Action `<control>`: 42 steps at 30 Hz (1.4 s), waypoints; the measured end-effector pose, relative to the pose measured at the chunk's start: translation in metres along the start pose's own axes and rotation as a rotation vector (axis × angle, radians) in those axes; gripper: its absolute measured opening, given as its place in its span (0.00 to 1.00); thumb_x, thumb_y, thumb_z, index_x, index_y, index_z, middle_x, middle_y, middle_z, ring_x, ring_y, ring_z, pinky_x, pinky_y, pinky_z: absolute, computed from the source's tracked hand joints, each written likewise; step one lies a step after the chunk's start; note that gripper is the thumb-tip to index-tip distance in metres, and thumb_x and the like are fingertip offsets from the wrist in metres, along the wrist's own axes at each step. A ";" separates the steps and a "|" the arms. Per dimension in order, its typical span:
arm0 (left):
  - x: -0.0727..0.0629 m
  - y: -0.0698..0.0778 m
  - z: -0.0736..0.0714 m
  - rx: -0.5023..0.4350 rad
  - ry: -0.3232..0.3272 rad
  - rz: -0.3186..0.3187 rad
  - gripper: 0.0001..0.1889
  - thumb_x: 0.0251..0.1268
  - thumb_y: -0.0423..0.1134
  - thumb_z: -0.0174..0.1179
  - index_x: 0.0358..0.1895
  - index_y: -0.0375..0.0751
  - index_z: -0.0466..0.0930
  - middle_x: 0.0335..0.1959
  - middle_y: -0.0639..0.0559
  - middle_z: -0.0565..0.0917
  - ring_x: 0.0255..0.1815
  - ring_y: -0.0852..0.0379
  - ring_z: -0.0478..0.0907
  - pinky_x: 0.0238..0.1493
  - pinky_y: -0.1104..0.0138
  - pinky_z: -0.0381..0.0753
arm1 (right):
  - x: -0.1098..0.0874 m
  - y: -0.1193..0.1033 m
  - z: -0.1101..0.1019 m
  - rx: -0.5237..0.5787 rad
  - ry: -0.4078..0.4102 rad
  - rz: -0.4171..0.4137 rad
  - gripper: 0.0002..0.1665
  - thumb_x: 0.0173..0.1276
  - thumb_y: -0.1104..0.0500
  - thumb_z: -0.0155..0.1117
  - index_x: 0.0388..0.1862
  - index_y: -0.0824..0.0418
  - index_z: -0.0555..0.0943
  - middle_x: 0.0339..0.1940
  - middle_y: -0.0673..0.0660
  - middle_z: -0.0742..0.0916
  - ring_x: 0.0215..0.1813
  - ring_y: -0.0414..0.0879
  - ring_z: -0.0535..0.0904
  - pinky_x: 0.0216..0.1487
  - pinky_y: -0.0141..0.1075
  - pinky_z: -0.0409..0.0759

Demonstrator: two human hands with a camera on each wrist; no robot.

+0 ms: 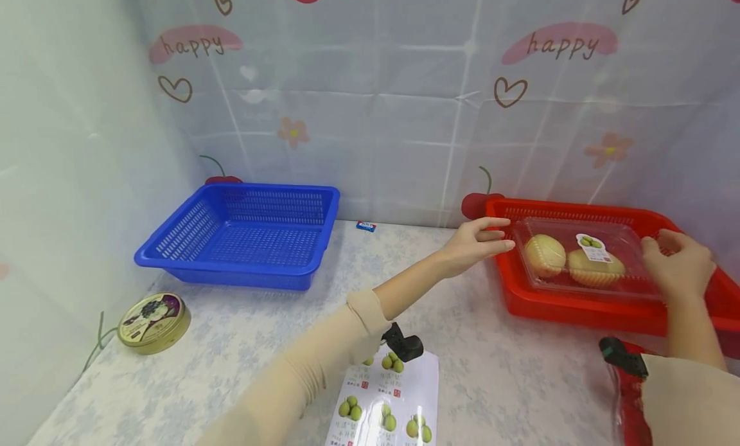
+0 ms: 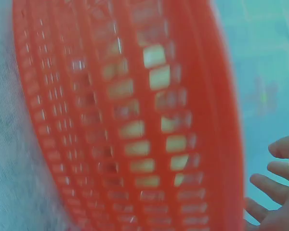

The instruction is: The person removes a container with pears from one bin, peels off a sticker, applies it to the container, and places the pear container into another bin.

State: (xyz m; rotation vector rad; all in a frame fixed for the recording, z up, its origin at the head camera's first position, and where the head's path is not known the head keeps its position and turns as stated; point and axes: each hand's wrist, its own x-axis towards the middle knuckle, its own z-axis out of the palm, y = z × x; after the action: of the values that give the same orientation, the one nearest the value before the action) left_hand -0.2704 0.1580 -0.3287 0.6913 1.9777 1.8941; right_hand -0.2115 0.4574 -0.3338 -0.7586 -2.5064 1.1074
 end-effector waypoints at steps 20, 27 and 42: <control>-0.072 -0.004 -0.088 0.339 0.067 0.118 0.26 0.68 0.45 0.55 0.68 0.44 0.65 0.67 0.49 0.69 0.68 0.55 0.64 0.60 0.72 0.69 | -0.066 -0.068 0.061 0.009 0.037 -0.564 0.31 0.72 0.53 0.49 0.70 0.65 0.63 0.63 0.75 0.70 0.56 0.72 0.68 0.56 0.68 0.60; -0.098 -0.005 -0.115 0.375 0.111 0.182 0.26 0.69 0.43 0.54 0.68 0.40 0.64 0.69 0.47 0.66 0.70 0.54 0.61 0.61 0.70 0.69 | -0.086 -0.091 0.091 0.092 -0.019 -0.717 0.30 0.71 0.55 0.52 0.69 0.64 0.65 0.64 0.71 0.72 0.62 0.72 0.65 0.60 0.67 0.59; -0.139 0.006 -0.169 0.771 0.421 0.349 0.28 0.68 0.44 0.55 0.67 0.33 0.64 0.68 0.36 0.64 0.73 0.39 0.50 0.69 0.48 0.54 | -0.126 -0.117 0.161 -0.119 -0.075 -1.002 0.37 0.63 0.54 0.62 0.70 0.62 0.64 0.67 0.71 0.67 0.65 0.69 0.59 0.61 0.67 0.59</control>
State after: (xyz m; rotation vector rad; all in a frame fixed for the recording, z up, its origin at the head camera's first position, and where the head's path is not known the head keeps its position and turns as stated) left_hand -0.2445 -0.0590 -0.3250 0.9265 3.0868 1.4776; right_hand -0.2233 0.2232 -0.3590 0.5202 -2.4717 0.6077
